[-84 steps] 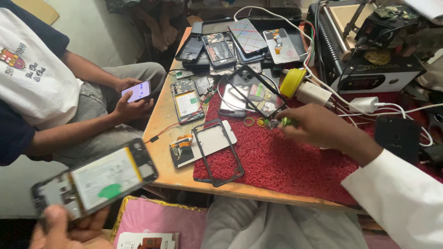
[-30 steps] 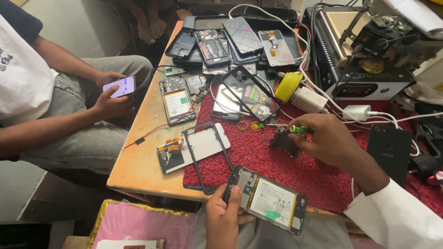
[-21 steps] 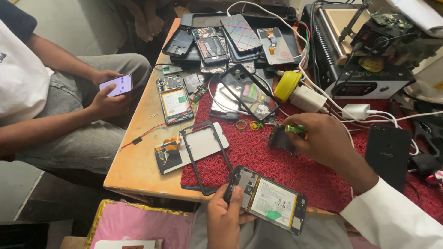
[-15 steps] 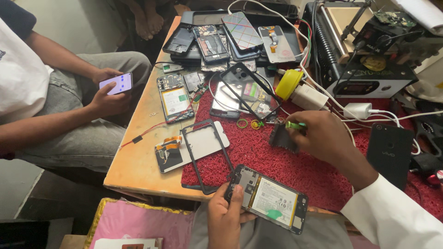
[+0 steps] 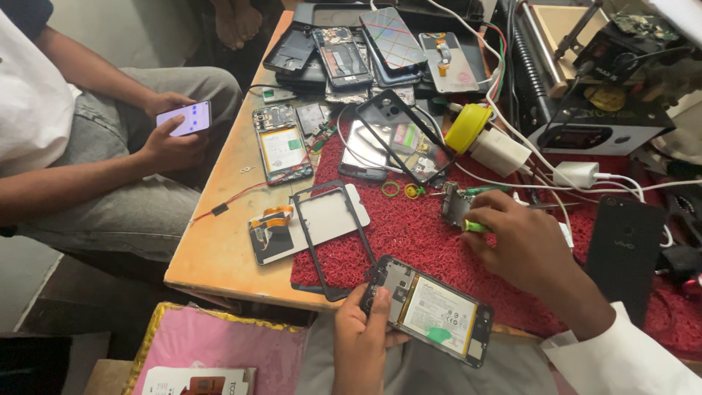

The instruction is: The person disassembles a smartphone, removes the back cover, and uses a screwdriver to manipulate internal components. They handle various phone parts, including batteries and circuit boards, on a cluttered workbench.

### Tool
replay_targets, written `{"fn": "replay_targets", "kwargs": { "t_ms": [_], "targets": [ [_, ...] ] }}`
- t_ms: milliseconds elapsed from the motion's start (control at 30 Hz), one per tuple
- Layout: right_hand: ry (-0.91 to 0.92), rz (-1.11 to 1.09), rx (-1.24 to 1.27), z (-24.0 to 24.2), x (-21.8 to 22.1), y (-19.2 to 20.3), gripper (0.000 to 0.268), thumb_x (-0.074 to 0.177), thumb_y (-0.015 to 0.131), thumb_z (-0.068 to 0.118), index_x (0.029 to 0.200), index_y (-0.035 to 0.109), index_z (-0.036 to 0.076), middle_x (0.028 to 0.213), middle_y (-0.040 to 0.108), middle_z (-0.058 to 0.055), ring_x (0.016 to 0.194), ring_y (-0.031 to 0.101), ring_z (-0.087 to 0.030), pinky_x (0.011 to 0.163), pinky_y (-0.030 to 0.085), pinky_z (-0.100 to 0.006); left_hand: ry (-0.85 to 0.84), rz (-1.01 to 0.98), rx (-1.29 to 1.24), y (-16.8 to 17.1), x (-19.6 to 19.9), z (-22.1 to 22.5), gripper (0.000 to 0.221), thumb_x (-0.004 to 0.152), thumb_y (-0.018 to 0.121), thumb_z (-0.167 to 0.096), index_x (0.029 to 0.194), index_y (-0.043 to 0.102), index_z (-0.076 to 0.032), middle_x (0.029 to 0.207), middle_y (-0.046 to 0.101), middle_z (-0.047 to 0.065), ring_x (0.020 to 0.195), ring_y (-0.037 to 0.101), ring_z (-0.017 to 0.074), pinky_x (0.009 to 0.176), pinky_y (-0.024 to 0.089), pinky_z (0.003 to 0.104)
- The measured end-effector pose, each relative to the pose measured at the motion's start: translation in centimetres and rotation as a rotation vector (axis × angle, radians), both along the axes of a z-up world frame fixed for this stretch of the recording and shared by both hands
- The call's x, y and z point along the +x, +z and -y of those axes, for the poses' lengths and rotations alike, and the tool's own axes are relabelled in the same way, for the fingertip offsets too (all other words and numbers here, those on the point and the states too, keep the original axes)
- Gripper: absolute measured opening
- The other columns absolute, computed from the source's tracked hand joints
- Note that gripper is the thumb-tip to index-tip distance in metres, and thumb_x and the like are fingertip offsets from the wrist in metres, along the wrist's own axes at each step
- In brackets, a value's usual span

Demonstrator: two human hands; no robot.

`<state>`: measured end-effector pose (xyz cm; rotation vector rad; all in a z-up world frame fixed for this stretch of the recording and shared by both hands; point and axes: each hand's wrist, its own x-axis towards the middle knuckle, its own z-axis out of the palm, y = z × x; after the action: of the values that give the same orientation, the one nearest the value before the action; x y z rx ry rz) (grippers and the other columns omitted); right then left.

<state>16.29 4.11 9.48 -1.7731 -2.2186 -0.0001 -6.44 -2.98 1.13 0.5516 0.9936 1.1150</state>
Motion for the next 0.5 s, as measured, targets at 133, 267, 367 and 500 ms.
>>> {"fn": "replay_targets", "kwargs": {
  "t_ms": [133,267,367,500],
  "targets": [
    [-0.020,-0.022,0.063,0.1,-0.2,-1.1,0.022,0.073,0.080,0.027,0.090,0.077,0.013,0.113,0.071,0.000,0.075,0.074,-0.029,0.066,0.059,-0.044,0.000,0.023,-0.001,0.3,0.1,-0.1,0.029,0.099,0.056,-0.023,0.110,0.067,0.001,0.090,0.079,0.011,0.074,0.078,0.0174,0.062,0.067,0.033],
    [-0.034,-0.010,0.082,-0.2,-0.4,-2.1,0.017,0.080,0.078,0.026,0.091,0.077,0.014,0.112,0.072,0.000,0.075,0.074,-0.029,0.066,0.059,-0.042,-0.002,0.003,-0.018,0.6,0.0,-0.1,0.029,0.098,0.056,-0.022,0.112,0.068,0.001,0.090,0.079,0.011,0.073,0.078,0.0179,0.061,0.067,0.033],
    [-0.042,-0.001,0.055,-0.4,-0.5,-2.2,0.019,0.078,0.078,0.026,0.091,0.077,0.013,0.111,0.071,0.000,0.074,0.073,-0.030,0.066,0.059,-0.043,0.000,-0.002,-0.021,0.6,0.0,-0.3,0.029,0.098,0.055,-0.022,0.111,0.068,0.001,0.090,0.079,0.011,0.074,0.079,0.0177,0.062,0.067,0.034],
    [-0.062,0.009,0.044,-0.4,-0.6,-2.1,0.020,0.077,0.078,0.025,0.092,0.077,0.012,0.110,0.071,-0.002,0.075,0.073,-0.031,0.068,0.059,-0.044,-0.005,0.000,0.006,0.4,0.1,-0.1,0.030,0.099,0.055,-0.023,0.110,0.068,0.001,0.090,0.079,0.011,0.074,0.078,0.0177,0.063,0.067,0.034]
  ]
}}
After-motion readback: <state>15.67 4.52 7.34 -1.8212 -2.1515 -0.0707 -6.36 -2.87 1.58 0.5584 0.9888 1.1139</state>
